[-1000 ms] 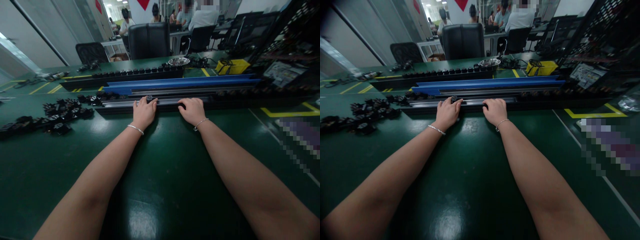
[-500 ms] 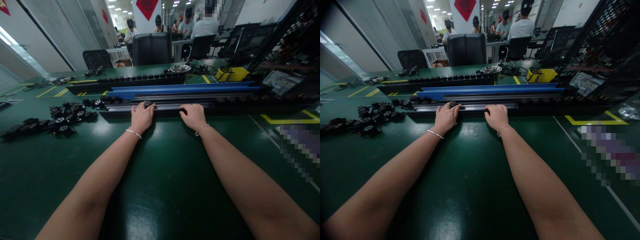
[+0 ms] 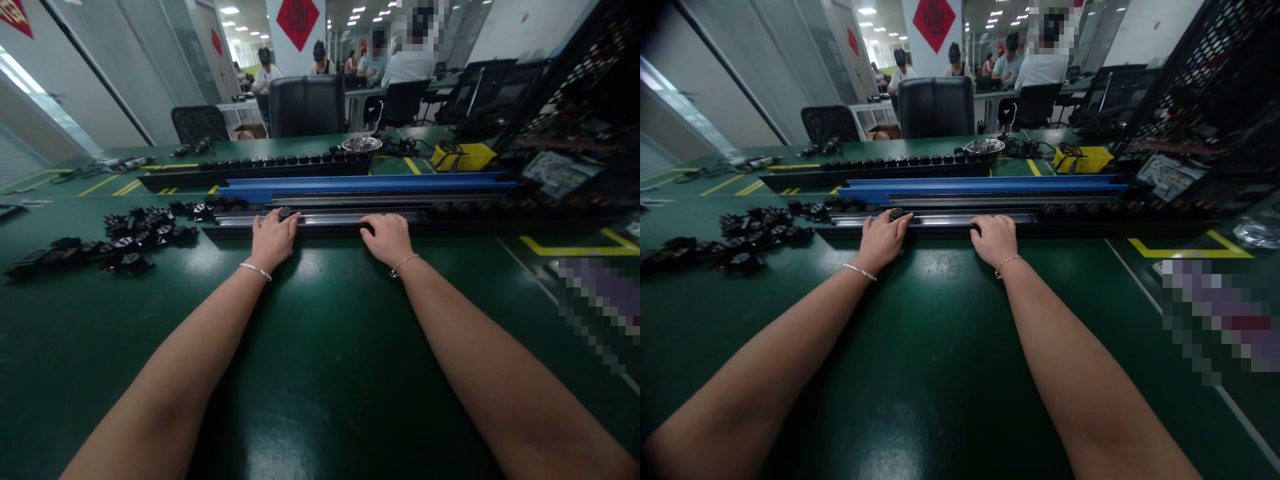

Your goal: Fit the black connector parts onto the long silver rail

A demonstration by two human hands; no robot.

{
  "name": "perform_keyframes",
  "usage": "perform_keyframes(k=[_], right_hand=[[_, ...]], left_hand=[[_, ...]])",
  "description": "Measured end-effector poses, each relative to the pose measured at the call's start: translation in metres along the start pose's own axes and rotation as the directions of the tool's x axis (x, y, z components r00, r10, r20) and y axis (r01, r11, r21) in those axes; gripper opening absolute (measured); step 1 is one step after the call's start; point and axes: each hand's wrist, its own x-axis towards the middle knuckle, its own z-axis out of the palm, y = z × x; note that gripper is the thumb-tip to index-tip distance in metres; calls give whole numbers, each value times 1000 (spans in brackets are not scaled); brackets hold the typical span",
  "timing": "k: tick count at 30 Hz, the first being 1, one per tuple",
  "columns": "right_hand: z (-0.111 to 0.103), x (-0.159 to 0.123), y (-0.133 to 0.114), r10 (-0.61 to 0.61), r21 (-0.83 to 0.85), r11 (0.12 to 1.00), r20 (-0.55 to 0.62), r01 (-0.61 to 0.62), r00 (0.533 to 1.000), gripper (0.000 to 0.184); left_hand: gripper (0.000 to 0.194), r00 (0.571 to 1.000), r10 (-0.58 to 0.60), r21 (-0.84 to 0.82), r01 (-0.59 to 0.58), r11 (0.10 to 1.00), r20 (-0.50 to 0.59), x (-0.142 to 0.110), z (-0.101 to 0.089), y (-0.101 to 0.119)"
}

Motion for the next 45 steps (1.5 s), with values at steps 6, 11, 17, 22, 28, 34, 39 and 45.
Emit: perform_keyframes(k=[6, 11, 17, 22, 28, 34, 39, 45], right_hand=[[2, 0, 1, -9, -20, 1000, -5, 9, 1000, 27], [1, 0, 1, -3, -13, 1000, -4, 3, 1000, 28], [1, 0, 2, -9, -17, 1000, -1, 9, 1000, 28], [1, -1, 1, -11, -17, 1000, -14, 11, 1000, 28], [0, 0, 1, -6, -7, 1000, -2, 6, 1000, 28], [-1, -1, 0, -1, -11, 1000, 3, 1, 1000, 28], [-1, -1, 0, -5, -9, 1000, 1, 5, 1000, 28], [1, 0, 1, -10, -3, 1000, -8, 10, 1000, 28]], left_hand=[[50, 1000, -10, 12, 10, 1000, -3, 0, 1, -14], [49, 1000, -18, 13, 18, 1000, -5, -1, 2, -21], [49, 999, -32, 12, 32, 999, -3, -1, 1, -30], [49, 999, -35, 35, 34, 999, 24, -1, -3, -38], [50, 999, -34, 44, 33, 999, 31, -2, -4, -47], [49, 998, -47, 62, 44, 997, 50, -2, -6, -59], [48, 997, -46, 83, 41, 996, 66, -2, -10, -70], [48, 995, -47, 118, 37, 992, 84, -3, -10, -91]])
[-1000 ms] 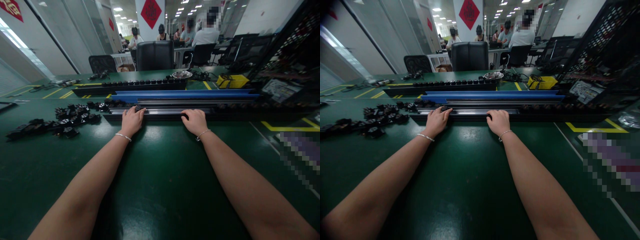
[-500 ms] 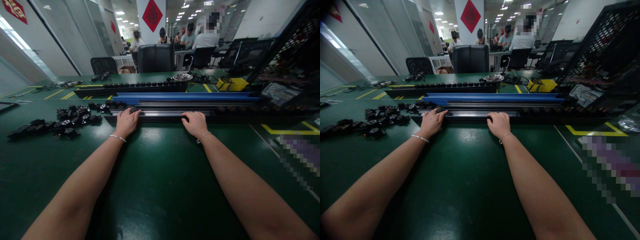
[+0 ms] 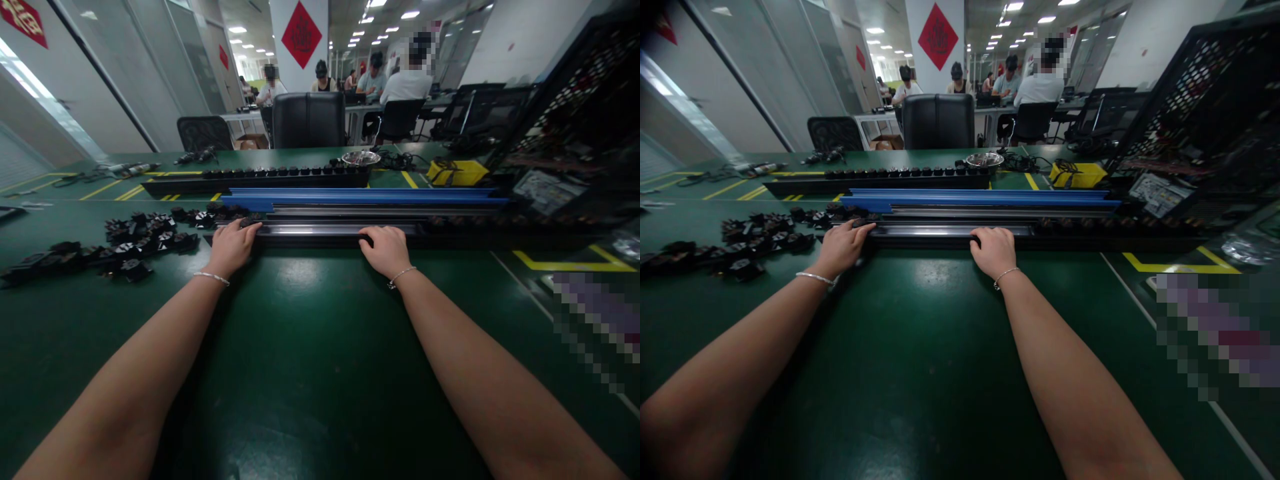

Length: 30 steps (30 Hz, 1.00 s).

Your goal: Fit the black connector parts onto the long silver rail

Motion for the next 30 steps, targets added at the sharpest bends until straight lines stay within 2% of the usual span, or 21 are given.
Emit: perform_keyframes(k=[5, 11, 18, 24, 30], right_hand=[[0, 0, 0, 0, -5, 1000, 7, 1, 1000, 27], [-1, 0, -1, 5, -10, 1000, 9, -5, 1000, 27], [-1, 0, -1, 0, -10, 1000, 8, 0, 1000, 27], [-1, 0, 0, -6, -9, 1000, -2, 6, 1000, 26], [-1, 0, 0, -1, -21, 1000, 10, 2, 1000, 27]], left_hand=[[50, 1000, -16, 14, 15, 1000, 14, -1, 1, -14], [49, 998, -52, -1, 52, 999, 18, -3, -2, -20], [49, 989, -145, 11, 145, 989, 29, -5, -4, -30], [52, 997, -75, 26, 75, 997, 16, -3, 3, -46], [53, 998, -55, 97, 52, 994, 26, -2, 4, -53]])
